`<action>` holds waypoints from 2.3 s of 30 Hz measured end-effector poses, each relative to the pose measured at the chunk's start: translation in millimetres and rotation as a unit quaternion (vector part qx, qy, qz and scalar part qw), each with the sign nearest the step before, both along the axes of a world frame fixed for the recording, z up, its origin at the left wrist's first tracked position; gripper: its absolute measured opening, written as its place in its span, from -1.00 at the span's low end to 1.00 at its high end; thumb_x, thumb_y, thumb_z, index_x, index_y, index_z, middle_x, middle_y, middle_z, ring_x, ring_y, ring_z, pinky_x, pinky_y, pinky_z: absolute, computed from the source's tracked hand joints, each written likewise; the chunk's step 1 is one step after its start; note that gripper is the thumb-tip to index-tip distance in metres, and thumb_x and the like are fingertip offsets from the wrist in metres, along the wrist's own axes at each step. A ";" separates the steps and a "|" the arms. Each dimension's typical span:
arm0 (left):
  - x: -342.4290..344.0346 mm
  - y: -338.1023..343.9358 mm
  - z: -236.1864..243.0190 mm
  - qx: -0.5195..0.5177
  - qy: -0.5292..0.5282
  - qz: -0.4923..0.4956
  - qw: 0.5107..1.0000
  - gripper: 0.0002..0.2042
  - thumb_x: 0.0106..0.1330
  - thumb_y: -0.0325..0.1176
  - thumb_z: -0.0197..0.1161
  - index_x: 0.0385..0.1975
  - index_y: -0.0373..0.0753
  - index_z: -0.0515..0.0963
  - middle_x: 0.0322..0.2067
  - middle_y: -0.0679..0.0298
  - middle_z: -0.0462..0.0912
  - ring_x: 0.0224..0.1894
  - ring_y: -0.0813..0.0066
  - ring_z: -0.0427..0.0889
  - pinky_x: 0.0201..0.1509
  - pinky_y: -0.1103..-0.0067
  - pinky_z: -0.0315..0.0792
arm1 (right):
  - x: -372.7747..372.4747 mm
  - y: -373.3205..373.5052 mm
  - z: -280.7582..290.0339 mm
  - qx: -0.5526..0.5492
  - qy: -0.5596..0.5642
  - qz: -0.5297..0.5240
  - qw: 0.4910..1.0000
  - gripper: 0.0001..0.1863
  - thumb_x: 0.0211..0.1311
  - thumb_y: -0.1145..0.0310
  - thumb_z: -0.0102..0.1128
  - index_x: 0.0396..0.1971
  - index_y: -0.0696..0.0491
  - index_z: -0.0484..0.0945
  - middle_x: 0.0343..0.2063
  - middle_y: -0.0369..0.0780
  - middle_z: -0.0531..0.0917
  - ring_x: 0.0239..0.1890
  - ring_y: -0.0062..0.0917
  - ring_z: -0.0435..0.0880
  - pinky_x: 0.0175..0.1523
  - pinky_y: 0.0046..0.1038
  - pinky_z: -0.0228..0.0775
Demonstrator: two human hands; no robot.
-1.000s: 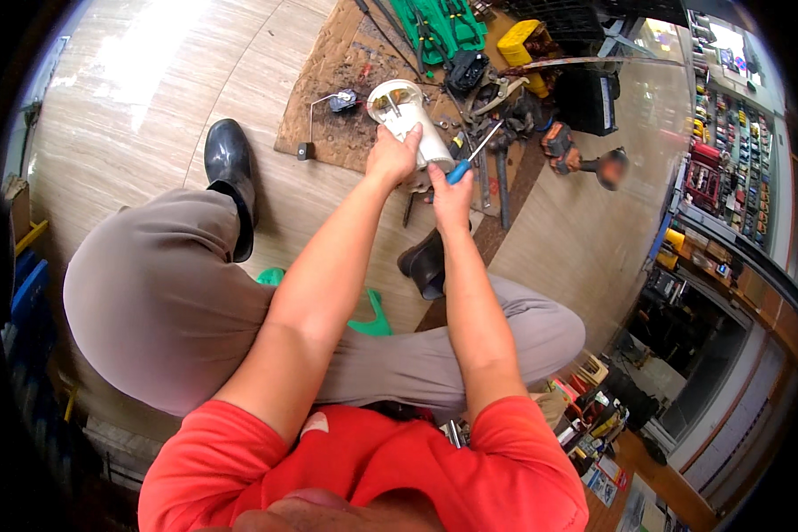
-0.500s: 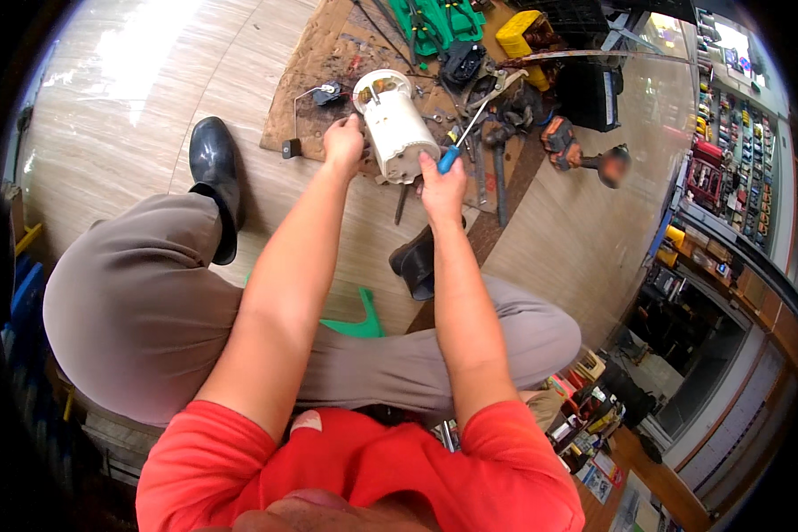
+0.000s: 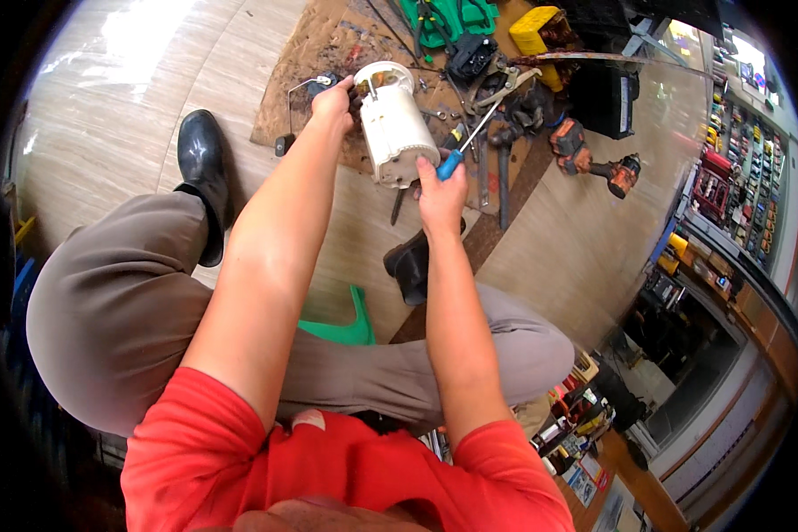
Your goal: The person disassembles a fuel pump assembly using a screwdriver to pry off plastic components and then manipulates the internal wires and sensors by hand.
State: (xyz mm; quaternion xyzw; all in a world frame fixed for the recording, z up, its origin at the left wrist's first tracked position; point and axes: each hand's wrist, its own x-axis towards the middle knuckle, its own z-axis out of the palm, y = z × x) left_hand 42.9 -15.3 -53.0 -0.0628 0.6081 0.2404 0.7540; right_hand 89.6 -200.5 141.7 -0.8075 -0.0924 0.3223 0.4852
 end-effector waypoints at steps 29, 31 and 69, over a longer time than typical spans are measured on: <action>-9.9 -61.7 33.0 0.158 -0.062 -0.045 0.985 -0.81 0.32 -0.40 0.28 -0.20 -0.41 0.57 -0.29 0.20 0.66 -0.25 0.48 0.58 -0.14 0.55 0.47 | -0.7 -4.2 1.0 0.002 -0.012 0.008 1.000 -0.57 0.26 0.23 0.38 -0.03 0.12 0.41 -0.37 -0.30 0.59 -0.50 -0.64 0.53 -0.57 -0.58 0.38; -12.5 -65.0 31.8 0.161 -0.066 -0.050 0.984 -0.83 0.32 -0.41 0.27 -0.21 -0.39 0.57 -0.30 0.21 0.66 -0.26 0.49 0.58 -0.15 0.55 0.46 | -2.7 -1.7 2.5 0.011 -0.013 -0.004 1.000 -0.58 0.22 0.23 0.42 -0.08 0.10 0.43 -0.40 -0.32 0.58 -0.55 -0.66 0.49 -0.56 -0.60 0.36; -10.0 -24.1 21.0 0.322 0.033 -0.246 0.914 -0.74 0.31 -0.41 0.33 -0.09 -0.44 0.63 -0.23 0.21 0.74 -0.24 0.59 0.64 -0.10 0.61 0.50 | -11.5 -0.3 -3.9 0.023 -0.010 0.010 1.000 -0.59 0.26 0.24 0.38 -0.08 0.13 0.40 -0.46 -0.32 0.59 -0.62 -0.67 0.52 -0.56 -0.61 0.34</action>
